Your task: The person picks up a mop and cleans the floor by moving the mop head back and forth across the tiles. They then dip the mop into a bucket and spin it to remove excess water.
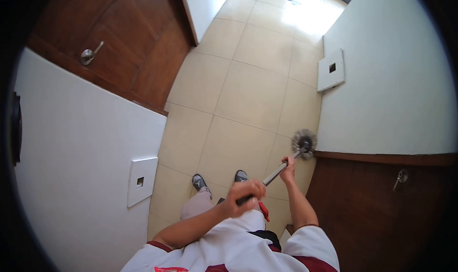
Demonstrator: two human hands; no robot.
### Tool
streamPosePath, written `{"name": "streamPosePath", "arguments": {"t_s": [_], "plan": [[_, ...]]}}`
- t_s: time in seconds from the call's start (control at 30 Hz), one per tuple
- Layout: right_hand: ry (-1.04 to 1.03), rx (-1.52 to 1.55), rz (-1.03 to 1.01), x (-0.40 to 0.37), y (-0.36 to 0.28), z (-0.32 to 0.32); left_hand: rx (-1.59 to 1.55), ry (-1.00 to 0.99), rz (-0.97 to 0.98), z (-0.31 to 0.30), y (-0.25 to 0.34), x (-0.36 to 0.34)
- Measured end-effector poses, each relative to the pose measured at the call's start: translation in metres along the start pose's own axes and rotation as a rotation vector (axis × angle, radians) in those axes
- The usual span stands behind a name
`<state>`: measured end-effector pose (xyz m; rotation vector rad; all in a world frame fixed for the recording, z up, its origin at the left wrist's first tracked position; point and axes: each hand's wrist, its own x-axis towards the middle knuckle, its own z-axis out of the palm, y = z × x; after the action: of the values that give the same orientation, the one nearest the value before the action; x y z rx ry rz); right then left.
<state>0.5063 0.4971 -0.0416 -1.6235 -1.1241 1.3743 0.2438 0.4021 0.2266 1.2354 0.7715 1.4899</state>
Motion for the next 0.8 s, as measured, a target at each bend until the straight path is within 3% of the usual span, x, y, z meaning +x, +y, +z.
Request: {"name": "streamPosePath", "arguments": {"t_s": [0.07, 0.1, 0.17, 0.23, 0.33, 0.37, 0.43, 0.47, 0.53, 0.6, 0.7, 0.8], "plan": [[-0.070, -0.811, -0.361, 0.005, 0.011, 0.024, -0.098, 0.111, -0.158, -0.041, -0.009, -0.024], [-0.106, -0.833, -0.320, -0.011, -0.007, 0.062, -0.187, 0.158, -0.210, -0.079, 0.004, -0.043], [-0.237, -0.739, -0.572, -0.040, -0.012, 0.147, -0.137, 0.322, -0.182, -0.143, 0.067, -0.077], [-0.403, -0.590, -0.619, -0.095, -0.031, 0.255, -0.008, 0.420, 0.008, -0.192, 0.153, -0.114], [-0.854, -0.478, -0.523, -0.176, -0.111, 0.401, 0.416, 0.749, 0.399, -0.195, 0.258, -0.142], [-0.984, -0.402, -0.565, -0.185, -0.133, 0.435, 0.414, 0.751, 0.398, -0.195, 0.265, -0.147], [-1.054, -0.467, -0.601, -0.186, -0.138, 0.498, 0.614, 1.086, 0.400, -0.193, 0.269, -0.155], [-1.025, -0.481, -0.575, -0.188, -0.143, 0.510, 0.619, 1.084, 0.394, -0.194, 0.262, -0.159], [-1.002, -0.512, -0.582, -0.185, -0.145, 0.517, 0.771, 1.276, 0.438, -0.208, 0.241, -0.162], [-0.968, -0.547, -0.575, -0.179, -0.152, 0.502, 0.762, 1.188, 0.473, -0.208, 0.245, -0.154], [-0.818, -0.443, -0.677, -0.163, -0.152, 0.418, 0.489, 0.703, 0.458, -0.195, 0.262, -0.113], [-0.548, -0.484, -0.631, -0.145, -0.137, 0.297, 0.319, 0.415, 0.431, -0.158, 0.221, -0.053]]}}
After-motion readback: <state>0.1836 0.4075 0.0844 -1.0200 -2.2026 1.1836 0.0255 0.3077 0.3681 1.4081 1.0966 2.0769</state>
